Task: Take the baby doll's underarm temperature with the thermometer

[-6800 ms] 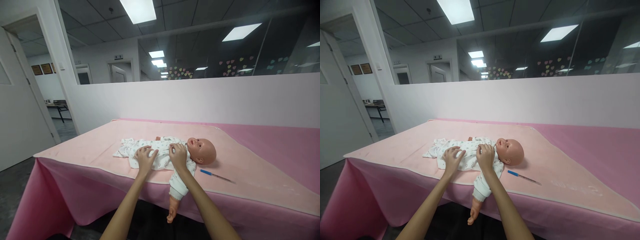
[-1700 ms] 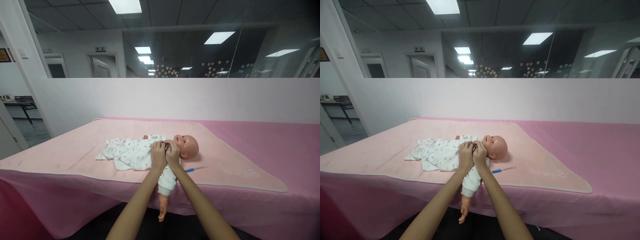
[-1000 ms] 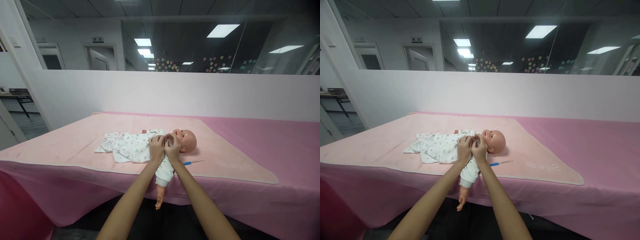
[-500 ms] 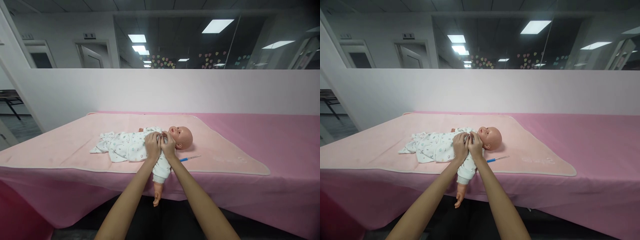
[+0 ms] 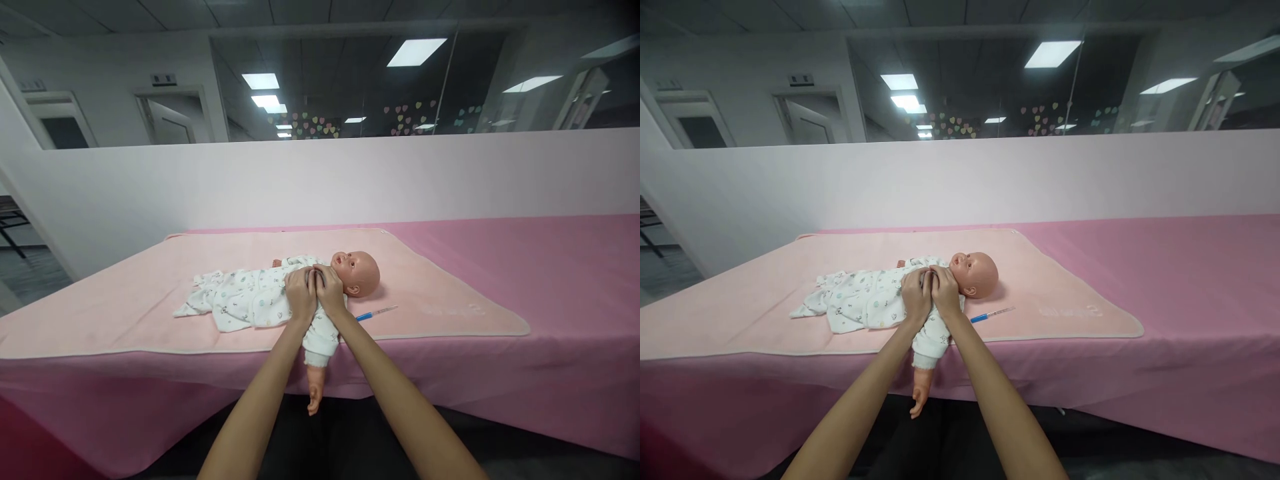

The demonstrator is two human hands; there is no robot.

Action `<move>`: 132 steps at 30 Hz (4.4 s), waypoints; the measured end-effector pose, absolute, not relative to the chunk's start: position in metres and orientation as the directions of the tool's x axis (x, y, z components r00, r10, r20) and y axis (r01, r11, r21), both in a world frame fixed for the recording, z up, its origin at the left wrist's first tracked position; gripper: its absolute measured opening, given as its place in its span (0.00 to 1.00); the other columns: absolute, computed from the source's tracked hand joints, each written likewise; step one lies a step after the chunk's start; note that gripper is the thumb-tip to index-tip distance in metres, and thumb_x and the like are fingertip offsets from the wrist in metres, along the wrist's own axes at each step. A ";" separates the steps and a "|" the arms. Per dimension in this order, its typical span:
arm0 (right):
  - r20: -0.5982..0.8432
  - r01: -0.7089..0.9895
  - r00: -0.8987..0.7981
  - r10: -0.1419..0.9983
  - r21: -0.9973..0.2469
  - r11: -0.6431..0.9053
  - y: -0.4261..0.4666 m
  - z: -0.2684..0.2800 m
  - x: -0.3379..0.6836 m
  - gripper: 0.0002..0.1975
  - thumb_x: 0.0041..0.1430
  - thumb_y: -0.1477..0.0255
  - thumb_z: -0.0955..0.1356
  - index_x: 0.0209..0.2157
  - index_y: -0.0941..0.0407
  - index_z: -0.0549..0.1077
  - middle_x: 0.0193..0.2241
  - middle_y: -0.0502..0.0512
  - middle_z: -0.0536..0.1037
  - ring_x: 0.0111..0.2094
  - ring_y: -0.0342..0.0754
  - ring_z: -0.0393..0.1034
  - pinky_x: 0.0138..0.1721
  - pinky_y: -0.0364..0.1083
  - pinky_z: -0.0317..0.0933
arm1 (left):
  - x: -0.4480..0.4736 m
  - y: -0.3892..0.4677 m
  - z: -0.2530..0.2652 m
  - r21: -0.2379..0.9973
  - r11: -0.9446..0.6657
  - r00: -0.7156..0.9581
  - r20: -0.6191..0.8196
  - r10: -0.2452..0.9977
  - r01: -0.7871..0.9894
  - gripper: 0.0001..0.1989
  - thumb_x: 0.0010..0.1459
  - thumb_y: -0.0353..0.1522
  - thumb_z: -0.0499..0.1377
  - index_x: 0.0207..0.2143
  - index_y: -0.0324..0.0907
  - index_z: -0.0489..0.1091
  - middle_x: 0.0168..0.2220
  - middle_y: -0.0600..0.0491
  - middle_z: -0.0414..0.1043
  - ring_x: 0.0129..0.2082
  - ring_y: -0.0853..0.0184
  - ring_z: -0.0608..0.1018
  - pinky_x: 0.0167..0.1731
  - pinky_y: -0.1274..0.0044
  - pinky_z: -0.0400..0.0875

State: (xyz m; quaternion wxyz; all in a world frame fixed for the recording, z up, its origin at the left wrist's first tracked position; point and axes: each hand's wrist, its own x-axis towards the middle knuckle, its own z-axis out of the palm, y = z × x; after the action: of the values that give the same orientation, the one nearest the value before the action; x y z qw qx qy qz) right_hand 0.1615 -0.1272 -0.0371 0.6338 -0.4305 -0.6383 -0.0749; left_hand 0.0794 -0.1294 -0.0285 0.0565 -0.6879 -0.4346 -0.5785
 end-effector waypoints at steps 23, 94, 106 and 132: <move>0.889 0.704 0.249 0.385 -0.439 0.558 -0.129 -0.038 0.159 0.10 0.57 0.75 0.59 0.37 0.57 0.69 0.33 0.56 0.74 0.36 0.48 0.66 0.39 0.47 0.62 | 0.079 -0.128 -0.029 0.407 -0.564 -0.025 0.826 0.564 0.718 0.10 0.60 0.33 0.46 0.34 0.42 0.66 0.32 0.52 0.72 0.34 0.64 0.70 0.41 0.71 0.58; 0.887 0.608 0.285 0.364 -0.461 0.647 -0.131 -0.043 0.165 0.12 0.48 0.81 0.55 0.29 0.56 0.67 0.27 0.55 0.70 0.32 0.48 0.65 0.36 0.46 0.62 | 0.051 -0.149 -0.024 0.464 -0.536 -0.049 0.786 0.616 0.705 0.08 0.49 0.26 0.51 0.28 0.45 0.67 0.34 0.53 0.71 0.38 0.62 0.69 0.42 0.71 0.59; 0.920 0.780 -0.046 0.389 -0.210 0.590 -0.142 -0.037 0.159 0.07 0.57 0.73 0.60 0.30 0.56 0.69 0.28 0.54 0.73 0.32 0.47 0.66 0.35 0.45 0.59 | 0.051 -0.148 -0.025 0.537 -0.543 -0.119 0.773 0.623 0.645 0.06 0.54 0.30 0.50 0.31 0.45 0.67 0.33 0.55 0.73 0.36 0.65 0.71 0.42 0.71 0.59; 0.897 0.734 0.070 0.436 -0.342 0.587 -0.141 -0.037 0.159 0.07 0.57 0.73 0.62 0.28 0.56 0.69 0.26 0.53 0.74 0.30 0.45 0.66 0.33 0.43 0.59 | 0.054 -0.149 -0.024 0.491 -0.500 -0.099 0.777 0.621 0.713 0.06 0.51 0.32 0.54 0.32 0.45 0.69 0.33 0.56 0.74 0.36 0.65 0.72 0.41 0.72 0.59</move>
State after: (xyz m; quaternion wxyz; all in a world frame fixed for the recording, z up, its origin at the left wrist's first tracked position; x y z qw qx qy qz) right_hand 0.1585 -0.1411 -0.0369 0.5867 -0.4366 -0.6701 -0.1271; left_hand 0.0538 -0.1489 -0.0245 0.0419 -0.6699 -0.4981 -0.5490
